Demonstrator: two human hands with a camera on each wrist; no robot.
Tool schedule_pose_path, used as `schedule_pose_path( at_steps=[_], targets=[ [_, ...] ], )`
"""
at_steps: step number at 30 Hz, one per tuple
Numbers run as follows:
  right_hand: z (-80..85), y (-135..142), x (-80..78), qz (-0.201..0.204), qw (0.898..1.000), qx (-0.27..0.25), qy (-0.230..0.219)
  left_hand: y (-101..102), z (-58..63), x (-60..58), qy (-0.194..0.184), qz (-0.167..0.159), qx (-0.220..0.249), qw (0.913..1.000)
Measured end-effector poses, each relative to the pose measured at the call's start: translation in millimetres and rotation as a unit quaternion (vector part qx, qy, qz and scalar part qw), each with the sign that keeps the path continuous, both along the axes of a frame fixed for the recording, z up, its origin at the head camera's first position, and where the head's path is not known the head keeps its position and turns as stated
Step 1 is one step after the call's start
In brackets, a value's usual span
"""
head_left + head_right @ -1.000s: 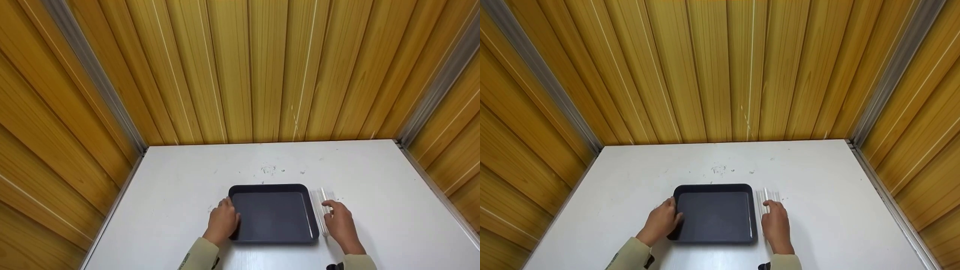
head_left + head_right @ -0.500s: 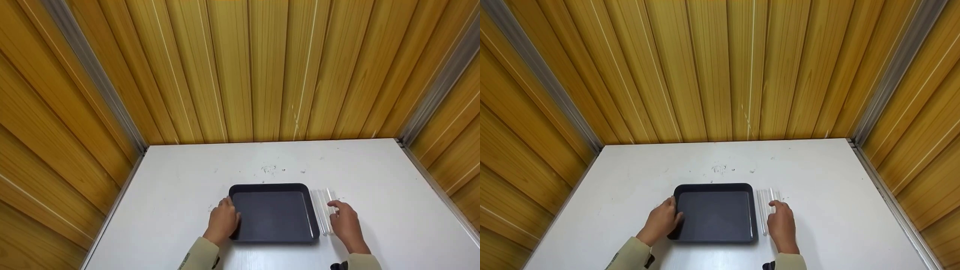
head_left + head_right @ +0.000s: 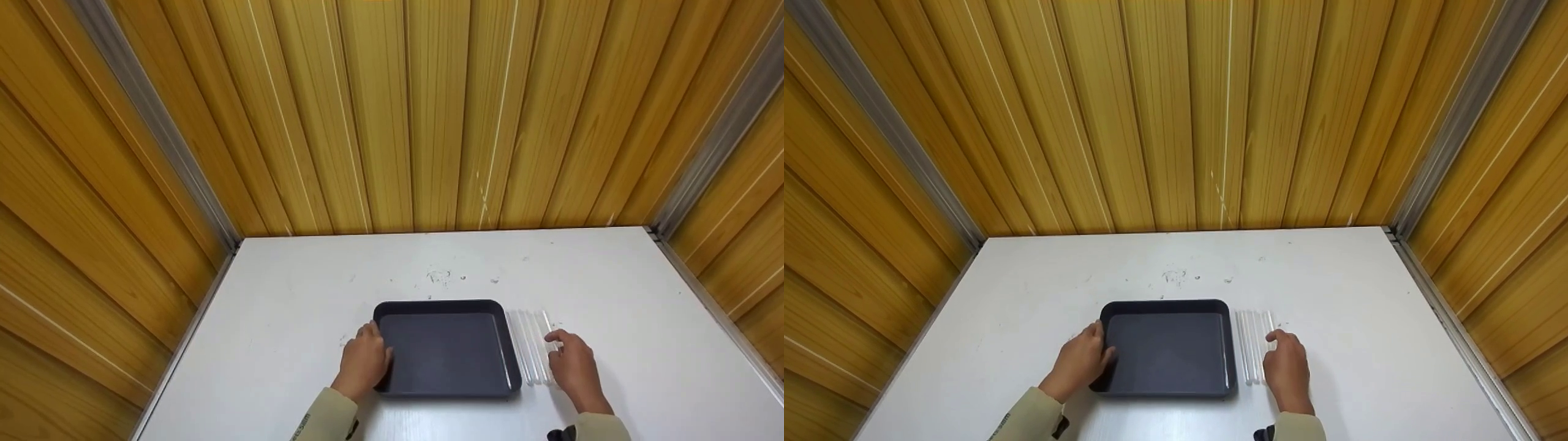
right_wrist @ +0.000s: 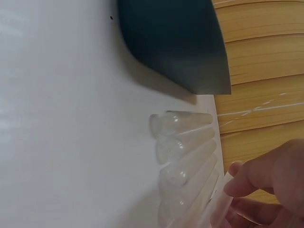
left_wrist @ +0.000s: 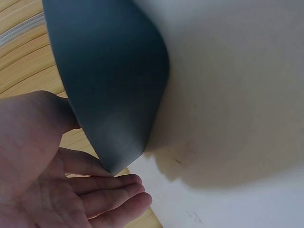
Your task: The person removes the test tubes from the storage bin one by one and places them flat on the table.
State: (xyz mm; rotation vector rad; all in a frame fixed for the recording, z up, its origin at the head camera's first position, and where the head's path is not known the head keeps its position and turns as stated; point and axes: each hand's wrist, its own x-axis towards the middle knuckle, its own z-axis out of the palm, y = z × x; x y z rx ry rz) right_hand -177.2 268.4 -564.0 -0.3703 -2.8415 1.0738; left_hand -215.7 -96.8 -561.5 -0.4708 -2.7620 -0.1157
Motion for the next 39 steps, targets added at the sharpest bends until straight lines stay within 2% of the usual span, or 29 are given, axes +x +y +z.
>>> schedule_pose_path(
  at_steps=[11, 20, 32, 39],
  targets=[
    [-2.6, 10, -1.8, -0.001, 1.0, 0.0, -0.016, -2, -2.4, -0.4, -0.002, -0.002, -0.026, 0.9997],
    [-4.4, 15, -3.0, 0.002, 1.0, -0.004, -0.024, -2, -3.8, -1.8, -0.001, -0.005, -0.015, 0.9999],
    [-8.0, 17, -5.6, -0.002, 1.0, 0.004, -0.031, -1, 0.3, 0.5, -0.012, -0.008, 0.001, 0.9999],
    [-7.2, 14, -7.1, -0.005, 1.0, 0.004, -0.023, -1, 0.6, 1.6, 0.015, -0.003, -0.023, 0.9996]
  ],
)
